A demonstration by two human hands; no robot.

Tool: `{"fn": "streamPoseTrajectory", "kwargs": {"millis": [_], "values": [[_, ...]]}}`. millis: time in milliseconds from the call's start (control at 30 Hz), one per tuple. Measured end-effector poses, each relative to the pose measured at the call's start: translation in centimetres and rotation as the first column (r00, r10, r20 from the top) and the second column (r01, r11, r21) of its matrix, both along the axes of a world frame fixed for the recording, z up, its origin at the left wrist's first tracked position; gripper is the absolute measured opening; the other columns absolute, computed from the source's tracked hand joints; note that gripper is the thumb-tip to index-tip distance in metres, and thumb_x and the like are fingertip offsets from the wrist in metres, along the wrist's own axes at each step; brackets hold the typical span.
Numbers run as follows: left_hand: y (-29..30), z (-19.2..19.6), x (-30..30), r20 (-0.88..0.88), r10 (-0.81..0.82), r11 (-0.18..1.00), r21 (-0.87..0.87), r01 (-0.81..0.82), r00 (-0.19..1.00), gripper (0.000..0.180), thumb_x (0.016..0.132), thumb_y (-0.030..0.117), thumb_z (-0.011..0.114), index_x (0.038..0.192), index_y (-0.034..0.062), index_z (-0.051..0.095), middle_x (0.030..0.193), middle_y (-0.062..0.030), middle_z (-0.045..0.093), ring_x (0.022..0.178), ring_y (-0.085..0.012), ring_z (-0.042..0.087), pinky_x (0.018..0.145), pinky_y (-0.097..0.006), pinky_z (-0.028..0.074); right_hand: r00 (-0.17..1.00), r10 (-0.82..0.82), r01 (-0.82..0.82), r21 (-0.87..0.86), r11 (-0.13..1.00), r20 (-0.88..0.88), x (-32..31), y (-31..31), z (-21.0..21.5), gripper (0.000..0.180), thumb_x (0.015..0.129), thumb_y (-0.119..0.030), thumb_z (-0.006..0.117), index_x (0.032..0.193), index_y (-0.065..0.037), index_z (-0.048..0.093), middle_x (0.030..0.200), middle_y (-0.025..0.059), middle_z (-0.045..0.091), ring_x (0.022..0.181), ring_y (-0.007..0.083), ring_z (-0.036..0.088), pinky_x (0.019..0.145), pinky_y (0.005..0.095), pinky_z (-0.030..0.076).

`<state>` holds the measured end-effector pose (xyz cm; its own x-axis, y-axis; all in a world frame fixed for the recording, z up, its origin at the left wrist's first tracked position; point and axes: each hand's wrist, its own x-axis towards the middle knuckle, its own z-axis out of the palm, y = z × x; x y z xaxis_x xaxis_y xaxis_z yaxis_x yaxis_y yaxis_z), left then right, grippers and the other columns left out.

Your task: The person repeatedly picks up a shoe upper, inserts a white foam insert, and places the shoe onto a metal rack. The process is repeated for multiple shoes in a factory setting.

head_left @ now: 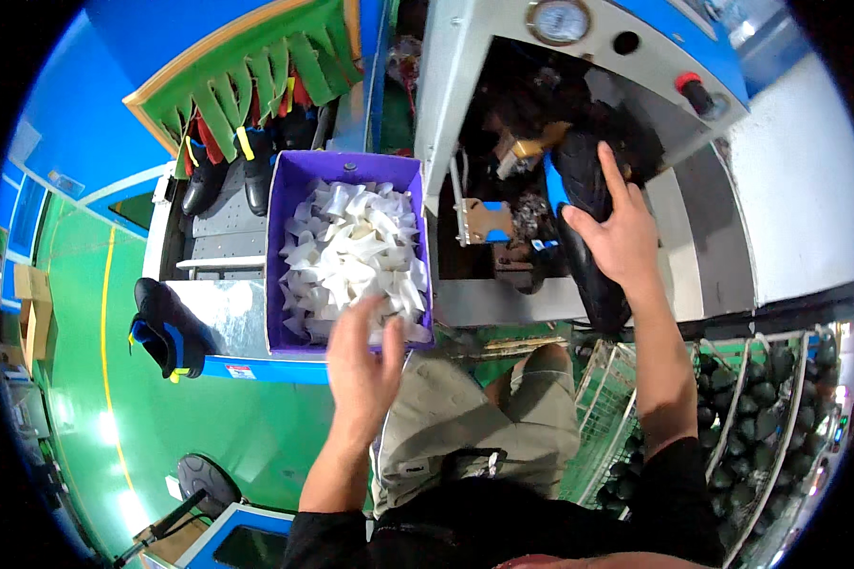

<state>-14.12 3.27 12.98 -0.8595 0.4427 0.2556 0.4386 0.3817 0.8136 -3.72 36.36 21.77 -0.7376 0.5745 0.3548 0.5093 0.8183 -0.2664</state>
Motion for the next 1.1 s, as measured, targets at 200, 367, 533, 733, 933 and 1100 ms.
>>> {"fn": "streamPoseTrajectory", "kwargs": {"millis": [200, 367, 533, 733, 933, 1100], "values": [[2.5, 0.9, 6.7, 0.214, -0.427, 0.903, 0.162, 0.399, 0.879, 0.022, 0.097, 0.021, 0.069, 0.103, 0.0010, 0.071, 0.103, -0.0179, 0.073, 0.091, -0.0371, 0.071, 0.079, -0.042, 0.057, 0.993, 0.004, 0.003, 0.063, 0.998, -0.114, 4.3, -4.0, 0.7, 0.098, 0.086, -0.036, 0.078, 0.166, -0.024, 0.023, 0.109, 0.0299, 0.057, 0.096, 0.0528, 0.060, 0.082, 0.0550, 0.053], [5.8, 0.0, 11.9, 0.576, -0.608, 0.793, 0.409, 0.451, 0.547, 0.040, 0.101, 0.024, 0.066, 0.134, 0.0028, 0.060, 0.112, -0.0154, 0.074, 0.096, -0.0308, 0.073, 0.084, -0.039, 0.057, 0.972, -0.123, 0.133, 0.038, 0.990, -0.198, 14.2, -10.9, -2.3, 0.094, 0.085, -0.032, 0.079, 0.163, -0.010, 0.030, 0.109, 0.0321, 0.051, 0.091, 0.0509, 0.056, 0.076, 0.0537, 0.051], [3.7, 0.7, 14.1, 0.700, -0.653, 0.719, 0.693, 0.052, -0.288, 0.078, 0.100, 0.066, 0.050, 0.150, 0.0054, 0.045, 0.136, -0.0155, 0.064, 0.111, -0.0329, 0.070, 0.092, -0.044, 0.059, 0.979, 0.196, -0.198, 0.028, 0.980, 0.060, 22.6, -19.1, 2.7, 0.069, 0.079, -0.026, 0.078, 0.145, -0.033, 0.058, 0.127, 0.0272, 0.055, 0.106, 0.0376, 0.062, 0.082, 0.0482, 0.057], [-0.2, -4.1, 14.2, 0.843, -0.527, 0.817, 0.537, 0.210, -0.108, 0.083, 0.092, 0.064, 0.065, 0.144, 0.0015, 0.050, 0.138, -0.0175, 0.060, 0.117, -0.0327, 0.064, 0.099, -0.044, 0.052, 0.953, 0.077, -0.303, -0.923, 0.238, -0.293, 17.1, -12.6, -0.9, 0.103, 0.097, -0.038, 0.072, 0.168, -0.022, -0.002, 0.111, 0.0193, 0.065, 0.083, 0.0313, 0.067, 0.083, 0.0402, 0.054], [-3.9, -11.5, 13.0, 0.783, -0.506, 0.797, 0.264, 0.544, 0.361, 0.082, 0.090, 0.059, 0.071, 0.141, -0.0011, 0.052, 0.137, -0.0173, 0.060, 0.119, -0.0307, 0.062, 0.102, -0.044, 0.049, 0.639, -0.598, -0.704, -0.681, -0.202, -0.483, 5.7, -8.4, -7.9, 0.079, 0.082, -0.006, 0.076, 0.152, -0.017, 0.043, 0.125, 0.0112, 0.058, 0.110, 0.0310, 0.060, 0.083, 0.0543, 0.060], [-3.4, -12.0, 12.1, 0.679, -0.659, 0.673, 0.341, 0.656, 0.324, 0.074, 0.086, 0.047, 0.081, 0.131, -0.0065, 0.057, 0.131, -0.0159, 0.061, 0.116, -0.0253, 0.056, 0.107, -0.041, 0.040, 0.520, -0.348, -0.796, -0.591, 0.135, -0.780, 14.8, -10.5, -5.8, 0.092, 0.079, -0.013, 0.078, 0.160, -0.007, 0.035, 0.141, 0.0156, 0.058, 0.114, 0.0278, 0.065, 0.097, 0.0416, 0.056]]}}
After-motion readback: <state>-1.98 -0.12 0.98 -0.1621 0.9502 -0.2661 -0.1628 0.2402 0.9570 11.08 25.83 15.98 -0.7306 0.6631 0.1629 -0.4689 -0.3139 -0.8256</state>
